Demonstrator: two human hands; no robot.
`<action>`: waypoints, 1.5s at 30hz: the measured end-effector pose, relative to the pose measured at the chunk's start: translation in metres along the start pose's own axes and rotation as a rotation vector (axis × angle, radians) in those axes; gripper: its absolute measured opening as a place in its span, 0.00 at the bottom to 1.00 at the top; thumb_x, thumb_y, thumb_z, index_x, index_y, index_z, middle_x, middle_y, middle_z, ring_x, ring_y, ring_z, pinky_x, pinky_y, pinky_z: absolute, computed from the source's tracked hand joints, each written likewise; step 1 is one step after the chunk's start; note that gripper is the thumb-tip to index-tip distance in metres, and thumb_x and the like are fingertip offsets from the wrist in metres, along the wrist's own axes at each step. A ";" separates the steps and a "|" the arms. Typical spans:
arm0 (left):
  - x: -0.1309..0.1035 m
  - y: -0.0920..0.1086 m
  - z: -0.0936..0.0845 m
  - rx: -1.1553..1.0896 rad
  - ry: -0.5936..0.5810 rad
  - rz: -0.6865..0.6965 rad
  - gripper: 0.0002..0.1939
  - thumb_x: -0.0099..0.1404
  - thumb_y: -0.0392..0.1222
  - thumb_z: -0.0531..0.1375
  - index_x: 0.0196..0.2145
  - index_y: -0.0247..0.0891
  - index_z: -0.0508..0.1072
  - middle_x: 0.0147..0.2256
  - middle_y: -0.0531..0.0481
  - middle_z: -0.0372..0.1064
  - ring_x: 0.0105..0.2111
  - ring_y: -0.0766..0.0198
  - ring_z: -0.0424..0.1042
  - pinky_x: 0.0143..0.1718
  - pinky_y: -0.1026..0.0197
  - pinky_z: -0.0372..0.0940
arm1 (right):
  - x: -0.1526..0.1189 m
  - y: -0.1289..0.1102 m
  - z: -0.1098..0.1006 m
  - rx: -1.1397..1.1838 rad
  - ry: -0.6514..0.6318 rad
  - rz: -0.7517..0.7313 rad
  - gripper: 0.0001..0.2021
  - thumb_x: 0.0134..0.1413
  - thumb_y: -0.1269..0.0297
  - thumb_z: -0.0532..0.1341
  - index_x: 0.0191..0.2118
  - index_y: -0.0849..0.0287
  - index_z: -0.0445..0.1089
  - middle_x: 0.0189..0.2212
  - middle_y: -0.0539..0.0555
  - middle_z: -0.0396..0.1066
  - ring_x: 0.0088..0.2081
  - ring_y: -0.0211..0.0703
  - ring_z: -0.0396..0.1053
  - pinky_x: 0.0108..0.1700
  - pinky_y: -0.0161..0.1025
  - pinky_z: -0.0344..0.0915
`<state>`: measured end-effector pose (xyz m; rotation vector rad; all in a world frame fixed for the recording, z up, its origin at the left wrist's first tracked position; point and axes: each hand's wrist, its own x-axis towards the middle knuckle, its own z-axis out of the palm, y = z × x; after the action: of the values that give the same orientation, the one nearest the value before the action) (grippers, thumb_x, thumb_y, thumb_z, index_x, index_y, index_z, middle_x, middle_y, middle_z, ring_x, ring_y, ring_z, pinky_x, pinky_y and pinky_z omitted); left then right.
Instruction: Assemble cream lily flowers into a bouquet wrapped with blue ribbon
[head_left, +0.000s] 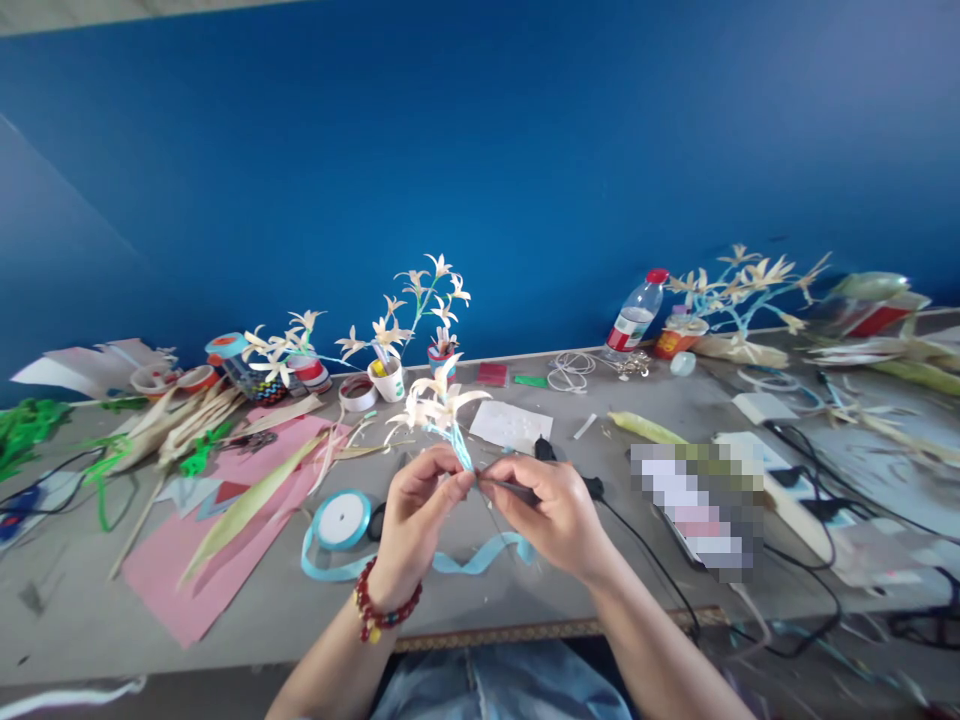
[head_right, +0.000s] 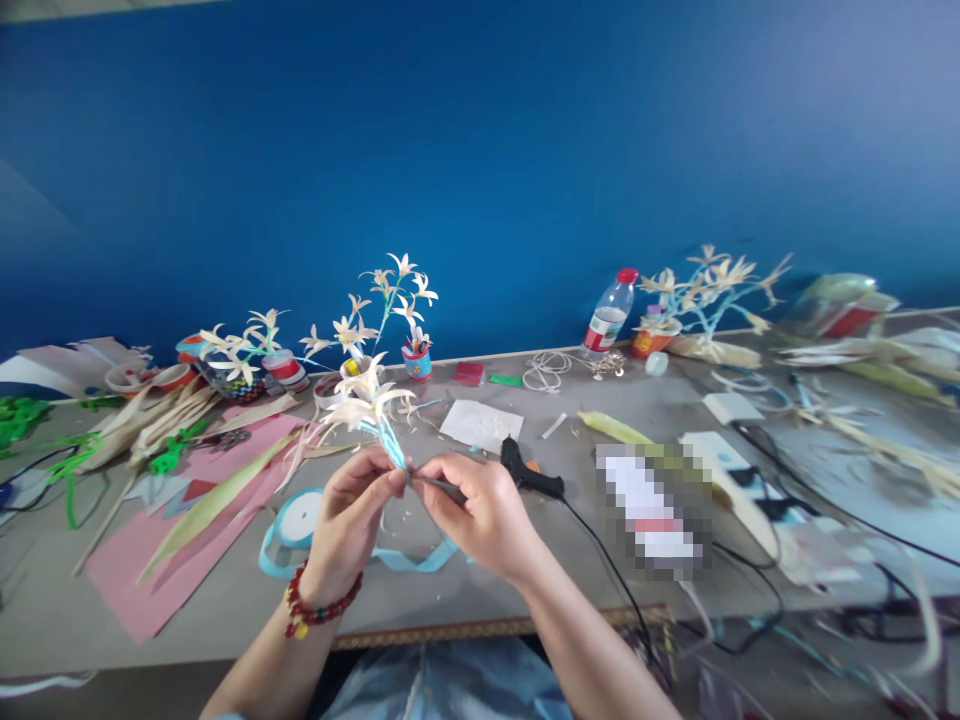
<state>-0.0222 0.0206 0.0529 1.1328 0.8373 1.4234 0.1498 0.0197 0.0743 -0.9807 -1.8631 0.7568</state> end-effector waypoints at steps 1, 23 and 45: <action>-0.001 -0.001 0.000 -0.013 0.004 0.001 0.06 0.61 0.42 0.69 0.30 0.38 0.78 0.30 0.52 0.70 0.29 0.67 0.63 0.33 0.65 0.60 | 0.001 -0.002 -0.001 0.064 -0.018 0.049 0.09 0.63 0.65 0.59 0.33 0.59 0.75 0.20 0.47 0.68 0.20 0.32 0.61 0.24 0.30 0.56; 0.001 0.000 0.006 -0.261 -0.063 -0.138 0.09 0.54 0.43 0.73 0.30 0.39 0.78 0.31 0.51 0.73 0.30 0.66 0.67 0.34 0.64 0.62 | 0.003 0.007 0.015 0.509 0.090 0.214 0.12 0.54 0.57 0.68 0.28 0.60 0.71 0.16 0.45 0.63 0.15 0.30 0.56 0.17 0.29 0.54; -0.002 0.002 0.000 -0.195 -0.049 -0.072 0.07 0.59 0.40 0.70 0.30 0.36 0.77 0.30 0.51 0.73 0.25 0.72 0.62 0.27 0.68 0.59 | 0.002 0.008 0.012 0.630 -0.050 0.299 0.14 0.57 0.54 0.65 0.30 0.60 0.70 0.14 0.44 0.62 0.15 0.30 0.55 0.19 0.30 0.52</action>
<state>-0.0233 0.0186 0.0547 0.9763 0.6825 1.3797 0.1405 0.0240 0.0636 -0.8288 -1.3796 1.4480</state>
